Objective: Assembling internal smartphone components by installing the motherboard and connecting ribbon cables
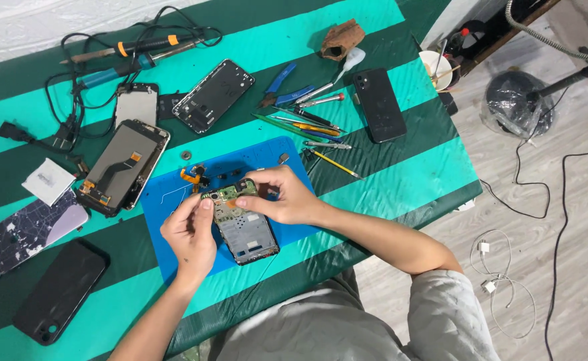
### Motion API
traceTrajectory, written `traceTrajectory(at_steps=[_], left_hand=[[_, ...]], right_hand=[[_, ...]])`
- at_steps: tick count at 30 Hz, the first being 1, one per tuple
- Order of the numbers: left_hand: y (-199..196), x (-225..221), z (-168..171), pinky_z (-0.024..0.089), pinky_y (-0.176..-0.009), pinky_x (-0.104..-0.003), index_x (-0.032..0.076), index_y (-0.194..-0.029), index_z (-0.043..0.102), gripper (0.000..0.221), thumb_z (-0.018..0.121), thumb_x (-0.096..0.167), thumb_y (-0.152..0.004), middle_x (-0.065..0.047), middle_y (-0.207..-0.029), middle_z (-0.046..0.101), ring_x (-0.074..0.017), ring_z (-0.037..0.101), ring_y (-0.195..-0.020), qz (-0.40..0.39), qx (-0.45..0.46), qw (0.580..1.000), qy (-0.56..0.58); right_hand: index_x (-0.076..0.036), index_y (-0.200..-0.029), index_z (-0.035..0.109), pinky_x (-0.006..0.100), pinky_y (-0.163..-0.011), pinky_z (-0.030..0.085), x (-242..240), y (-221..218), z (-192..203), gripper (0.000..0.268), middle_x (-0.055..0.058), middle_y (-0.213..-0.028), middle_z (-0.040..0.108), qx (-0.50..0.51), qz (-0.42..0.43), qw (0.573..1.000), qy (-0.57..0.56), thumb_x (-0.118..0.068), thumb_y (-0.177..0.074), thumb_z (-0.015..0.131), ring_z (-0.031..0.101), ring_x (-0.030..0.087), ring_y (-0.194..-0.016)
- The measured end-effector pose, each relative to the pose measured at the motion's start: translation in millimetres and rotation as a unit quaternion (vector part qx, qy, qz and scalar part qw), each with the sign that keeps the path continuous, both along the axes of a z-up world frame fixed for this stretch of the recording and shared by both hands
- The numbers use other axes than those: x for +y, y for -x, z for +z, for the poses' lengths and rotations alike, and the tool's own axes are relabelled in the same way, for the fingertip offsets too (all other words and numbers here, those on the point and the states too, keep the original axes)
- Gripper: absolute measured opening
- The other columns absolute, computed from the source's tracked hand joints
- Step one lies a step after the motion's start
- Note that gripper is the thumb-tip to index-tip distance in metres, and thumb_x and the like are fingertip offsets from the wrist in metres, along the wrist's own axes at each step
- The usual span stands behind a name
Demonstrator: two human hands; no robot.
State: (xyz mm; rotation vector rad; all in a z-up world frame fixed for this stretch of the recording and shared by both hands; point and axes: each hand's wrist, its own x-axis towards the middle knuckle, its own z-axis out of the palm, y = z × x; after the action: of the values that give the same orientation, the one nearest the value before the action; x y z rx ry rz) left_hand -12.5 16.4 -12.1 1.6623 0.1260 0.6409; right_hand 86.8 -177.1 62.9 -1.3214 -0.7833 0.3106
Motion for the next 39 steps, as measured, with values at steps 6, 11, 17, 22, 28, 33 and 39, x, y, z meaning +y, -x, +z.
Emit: traceTrajectory(at_steps=[6,11,17,22,28,33,39], left_hand=[[1.8,1.3,-3.7,0.038,-0.056,-0.030,0.001,-0.101,0.079,0.018,0.064,0.011,-0.105,-0.004,-0.059,0.056,-0.0074,0.042,-0.062,-0.003,0.017,1.000,0.003],[-1.8,-4.7,9.0,0.033,-0.050,-0.024,0.005,-0.089,0.078,0.016,0.068,0.009,-0.100,0.000,-0.052,0.052,-0.0031,0.038,-0.056,-0.045,0.023,0.999,0.017],[-2.9,-5.0,8.8,0.037,-0.050,-0.026,0.005,-0.092,0.079,0.013,0.070,0.009,-0.100,0.000,-0.055,0.058,-0.0023,0.040,-0.061,-0.032,0.023,0.999,0.011],[-5.0,-6.0,8.1,0.035,-0.051,-0.023,0.005,-0.092,0.079,0.013,0.070,0.007,-0.100,0.000,-0.056,0.060,-0.0008,0.040,-0.061,-0.025,0.028,0.999,0.037],[-7.0,-7.4,2.2,0.034,-0.051,-0.023,0.004,-0.097,0.079,0.014,0.066,0.006,-0.103,0.000,-0.059,0.061,-0.0002,0.039,-0.062,-0.020,0.030,0.997,0.065],[-7.9,-6.6,-3.9,0.035,-0.054,-0.021,0.005,-0.106,0.080,0.018,0.062,0.009,-0.106,-0.002,-0.065,0.067,0.0009,0.039,-0.059,-0.047,0.045,0.995,0.082],[-4.8,-19.6,54.1,0.043,-0.060,-0.025,0.005,-0.114,0.078,0.018,0.062,0.008,-0.105,-0.008,-0.075,0.075,-0.0036,0.049,-0.060,-0.069,0.058,0.990,0.109]], right_hand=[[-0.009,-0.078,0.069,0.024,-0.059,0.038,1.5,-1.1,-8.2,0.020,0.001,-0.058,0.057,0.014,0.003,1.000,-0.001,-0.009,-0.097,0.075,0.047,0.003,-0.065],[-0.006,-0.080,0.069,0.021,-0.059,0.036,-3.3,-5.5,-17.4,0.018,0.001,-0.058,0.056,0.055,0.010,0.998,-0.011,-0.005,-0.098,0.073,0.046,0.003,-0.064],[-0.004,-0.085,0.071,0.021,-0.060,0.039,4.5,-1.2,-1.7,0.015,0.002,-0.063,0.061,0.087,0.014,0.996,-0.005,-0.002,-0.099,0.070,0.047,0.003,-0.067],[0.000,-0.109,0.076,0.026,-0.075,0.055,2.3,-3.5,-19.0,0.014,0.008,-0.089,0.075,0.121,0.018,0.992,0.019,0.000,-0.095,0.075,0.061,0.008,-0.085],[0.002,-0.121,0.074,0.032,-0.078,0.061,-0.4,-8.5,-20.3,0.028,0.013,-0.094,0.075,0.129,0.054,0.990,0.022,0.006,-0.093,0.072,0.068,0.015,-0.088],[0.010,-0.121,0.071,0.036,-0.058,0.064,-1.0,-9.5,-32.5,0.029,0.021,-0.086,0.073,0.150,0.072,0.986,-0.024,0.011,-0.093,0.066,0.071,0.022,-0.070],[0.011,-0.121,0.070,0.036,-0.055,0.062,0.1,-19.6,-26.0,0.028,0.019,-0.081,0.071,0.110,0.041,0.992,-0.038,0.010,-0.094,0.065,0.070,0.021,-0.067]])
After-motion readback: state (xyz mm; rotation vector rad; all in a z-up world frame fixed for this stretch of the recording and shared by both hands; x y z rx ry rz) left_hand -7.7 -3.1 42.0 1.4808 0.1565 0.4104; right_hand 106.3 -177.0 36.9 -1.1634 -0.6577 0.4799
